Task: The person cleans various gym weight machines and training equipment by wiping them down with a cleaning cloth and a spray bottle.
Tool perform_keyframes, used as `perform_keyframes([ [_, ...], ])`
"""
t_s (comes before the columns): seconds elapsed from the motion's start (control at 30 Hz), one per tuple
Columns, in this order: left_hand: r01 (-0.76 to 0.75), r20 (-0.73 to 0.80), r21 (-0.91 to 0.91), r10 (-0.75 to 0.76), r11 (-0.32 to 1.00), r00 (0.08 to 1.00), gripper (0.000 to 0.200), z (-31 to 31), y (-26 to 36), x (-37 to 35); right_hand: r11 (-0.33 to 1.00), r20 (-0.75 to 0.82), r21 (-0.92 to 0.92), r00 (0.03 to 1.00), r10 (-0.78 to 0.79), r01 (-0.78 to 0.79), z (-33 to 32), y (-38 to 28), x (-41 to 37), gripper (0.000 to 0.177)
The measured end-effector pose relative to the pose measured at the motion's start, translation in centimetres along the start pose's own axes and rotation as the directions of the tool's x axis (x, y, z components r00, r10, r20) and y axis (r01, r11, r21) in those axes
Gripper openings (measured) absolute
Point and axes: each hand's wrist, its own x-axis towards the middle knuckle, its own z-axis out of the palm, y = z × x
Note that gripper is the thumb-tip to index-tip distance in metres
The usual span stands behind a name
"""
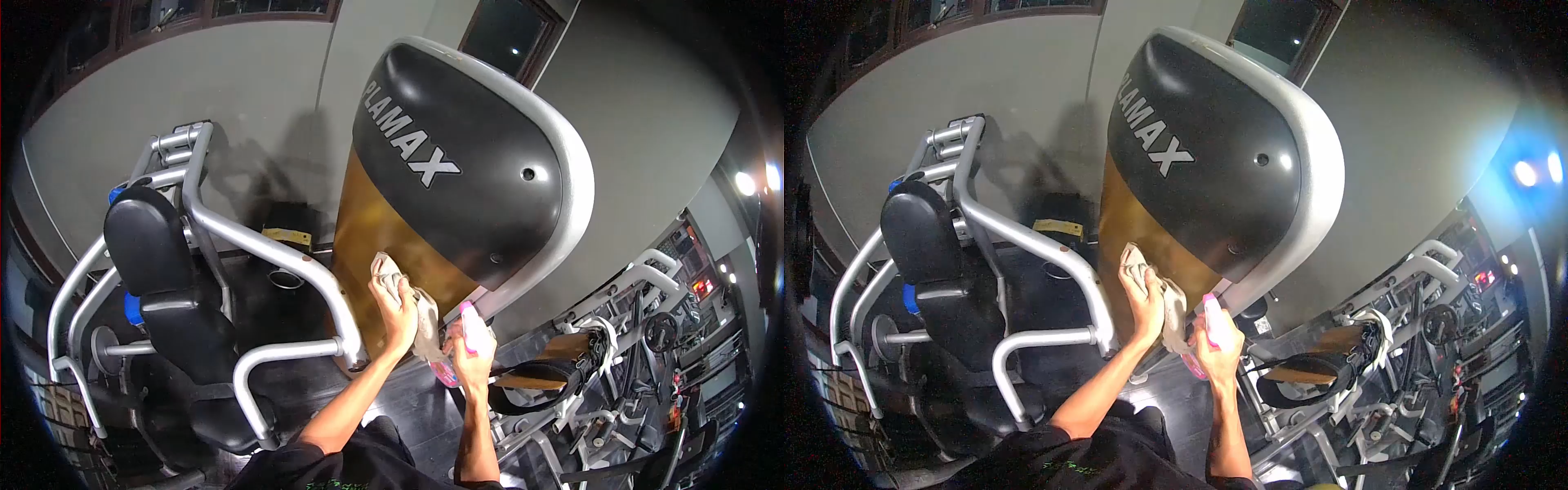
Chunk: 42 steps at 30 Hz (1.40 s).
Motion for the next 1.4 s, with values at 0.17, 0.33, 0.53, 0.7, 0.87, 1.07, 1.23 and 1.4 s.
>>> perform_keyframes([
  [0.17, 0.067, -0.113, -0.077, -0.075, 0.995, 0.991, 0.049, 1.5, -0.9, 0.8, 0.992, 0.045, -0.107, 0.997, -0.067, 0.072, 0.5, -1.1, 0.7, 0.011],
  [0.33, 0.020, -0.206, -0.069, -0.034, 0.997, 0.978, 0.048, 2.7, -1.0, 2.1, 0.982, 0.036, -0.169, 0.996, -0.083, 0.088, 2.3, -2.3, 1.9, 0.011],
  [0.53, 0.164, -0.241, -0.117, -0.188, 0.979, 0.952, 0.069, 3.4, -4.0, 2.8, 0.973, 0.079, -0.199, 0.991, -0.104, 0.117, 3.4, -2.6, 3.2, 0.007],
  [0.7, 0.288, -0.249, -0.165, -0.322, 0.943, 0.913, 0.073, 3.5, -4.1, 3.5, 0.965, 0.114, -0.232, 0.989, -0.096, 0.120, 4.0, -2.4, 3.7, 0.010],
  [0.87, 0.130, -0.334, -0.134, -0.169, 0.982, 0.927, 0.053, 3.2, -3.6, 4.6, 0.970, 0.087, -0.223, 0.993, -0.080, 0.098, 4.8, -2.5, 3.8, 0.011],
  [1.07, 0.233, -0.283, -0.010, -0.226, 0.972, 0.932, 0.064, 2.1, -5.3, 9.7, 0.976, -0.023, -0.109, 0.981, -0.190, 0.187, 5.2, -1.9, 3.3, 0.018],
  [1.23, 0.067, -0.221, -0.003, -0.066, 0.998, 0.973, 0.052, 2.1, -3.2, 9.0, 0.985, -0.127, 0.050, 0.979, -0.161, 0.168, 3.7, -1.5, 1.0, 0.038],
  [1.4, -0.298, -0.028, 0.108, 0.303, 0.948, 0.953, 0.050, 2.5, -4.8, 0.6, 0.986, -0.270, 0.128, 0.960, -0.072, 0.110, 1.7, -2.0, -1.6, 0.029],
])
